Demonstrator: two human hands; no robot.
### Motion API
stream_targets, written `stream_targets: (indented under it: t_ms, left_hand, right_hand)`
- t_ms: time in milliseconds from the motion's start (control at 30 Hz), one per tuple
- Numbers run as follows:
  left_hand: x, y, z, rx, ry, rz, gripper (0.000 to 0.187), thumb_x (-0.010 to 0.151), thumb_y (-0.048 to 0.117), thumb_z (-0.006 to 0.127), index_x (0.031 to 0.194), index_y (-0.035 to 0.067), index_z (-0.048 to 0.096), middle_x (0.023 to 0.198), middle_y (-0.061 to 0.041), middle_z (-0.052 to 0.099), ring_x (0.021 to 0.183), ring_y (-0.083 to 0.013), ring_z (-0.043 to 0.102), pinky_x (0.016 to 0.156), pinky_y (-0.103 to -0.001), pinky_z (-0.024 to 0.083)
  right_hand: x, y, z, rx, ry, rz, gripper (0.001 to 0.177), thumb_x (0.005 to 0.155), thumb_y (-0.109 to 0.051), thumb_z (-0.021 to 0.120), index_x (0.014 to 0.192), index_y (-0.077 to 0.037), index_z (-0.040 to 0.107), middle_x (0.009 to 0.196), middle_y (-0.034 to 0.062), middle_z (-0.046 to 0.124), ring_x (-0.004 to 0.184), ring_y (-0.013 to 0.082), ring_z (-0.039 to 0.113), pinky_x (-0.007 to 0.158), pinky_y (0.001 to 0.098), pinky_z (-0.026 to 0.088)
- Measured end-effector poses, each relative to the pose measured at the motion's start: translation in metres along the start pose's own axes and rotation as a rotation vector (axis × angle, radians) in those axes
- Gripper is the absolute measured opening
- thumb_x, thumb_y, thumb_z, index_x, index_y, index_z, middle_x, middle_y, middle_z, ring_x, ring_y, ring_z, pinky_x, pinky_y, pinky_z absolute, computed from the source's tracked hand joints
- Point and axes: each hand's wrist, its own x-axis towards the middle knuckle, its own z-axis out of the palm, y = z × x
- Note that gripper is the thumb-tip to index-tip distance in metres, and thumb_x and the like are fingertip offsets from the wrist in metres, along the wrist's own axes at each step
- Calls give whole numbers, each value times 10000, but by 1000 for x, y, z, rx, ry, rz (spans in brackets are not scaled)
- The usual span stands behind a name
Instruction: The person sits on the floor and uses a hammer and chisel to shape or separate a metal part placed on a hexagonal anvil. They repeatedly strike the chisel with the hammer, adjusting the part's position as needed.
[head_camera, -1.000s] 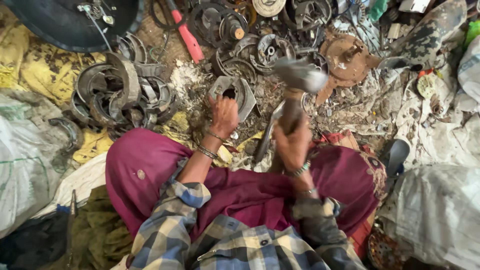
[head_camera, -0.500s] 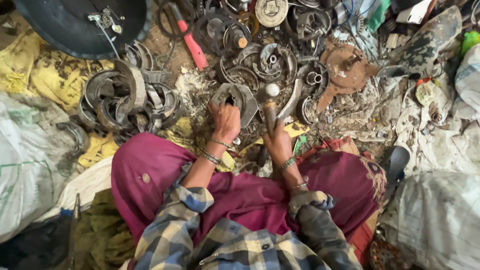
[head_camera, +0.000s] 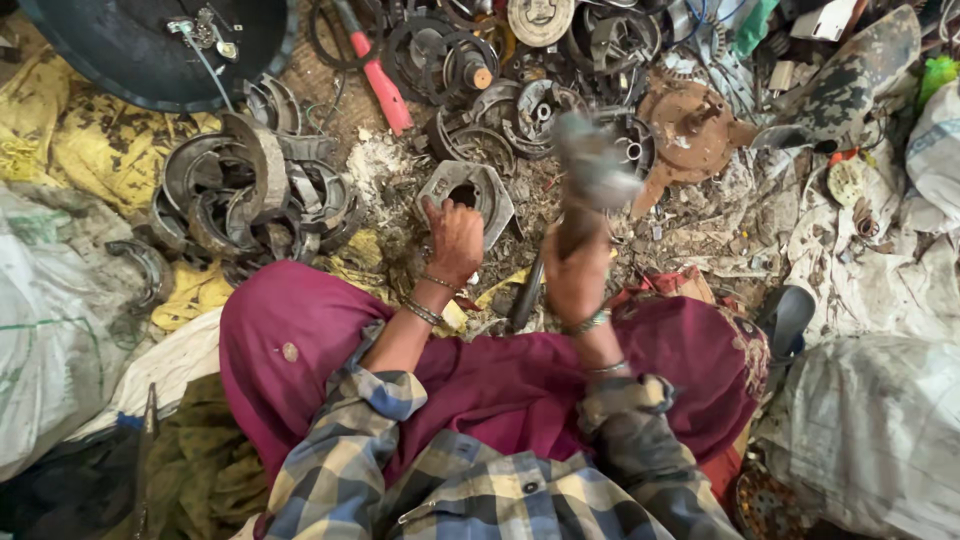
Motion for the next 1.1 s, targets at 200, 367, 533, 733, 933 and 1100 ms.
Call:
stream_targets:
  t_ms: [200,367,533,733,933,1100]
  left_hand:
    - [-1,-3,2,0,-23,-8,162,808,57,629,800,95,786,920,-165,731,1094,-365,638,1148,-736,227]
    - [-3,-2,1,-32,120,45,117,779,91,660,771,80,776,911,-185,726,1092,-419,629,1094,-727,236]
    - [6,2,0,9,-61,-49,139,744,90,662,806,62,782,906,-186,726,1098,-375,628,1130,-710,232]
    - [5,-8,30,-31,26,-50,141,790,73,647,770,78,786,891,-180,734,1067,-369,641,1115,-699,255]
    - [7,-8,30,-2,-64,-40,101,814,98,692,832,102,792,950,-186,732,1090,-376,645,1165,-662,270]
    - [0,0,-5,-38,-81,-32,270,715,292,832,831,51,790,957,-189,729,1092,-400,630,1116,-713,220]
  right_hand:
    - [-12,12,21,-115,-297,78,507,916,-168,708,1296,11,424,906,238,715,729,364,711,605,456,583]
    - [-10,-33,-39,19,-134,116,498,895,-176,762,1246,5,458,966,196,712,744,292,733,613,402,622]
    - [-15,-61,-72,204,165,-153,484,986,-158,728,1304,-12,394,988,159,709,766,256,737,671,379,651]
    - [-24,-5,-1,-87,-161,-13,562,956,-149,690,1364,46,358,919,238,713,743,360,728,609,440,613]
    - [-30,21,9,-167,-272,39,548,907,-198,752,1309,-5,434,879,259,712,748,419,695,646,506,572]
    - [-24,-33,-48,122,-41,44,488,918,-143,746,1267,-34,423,1013,182,712,727,231,735,622,363,651]
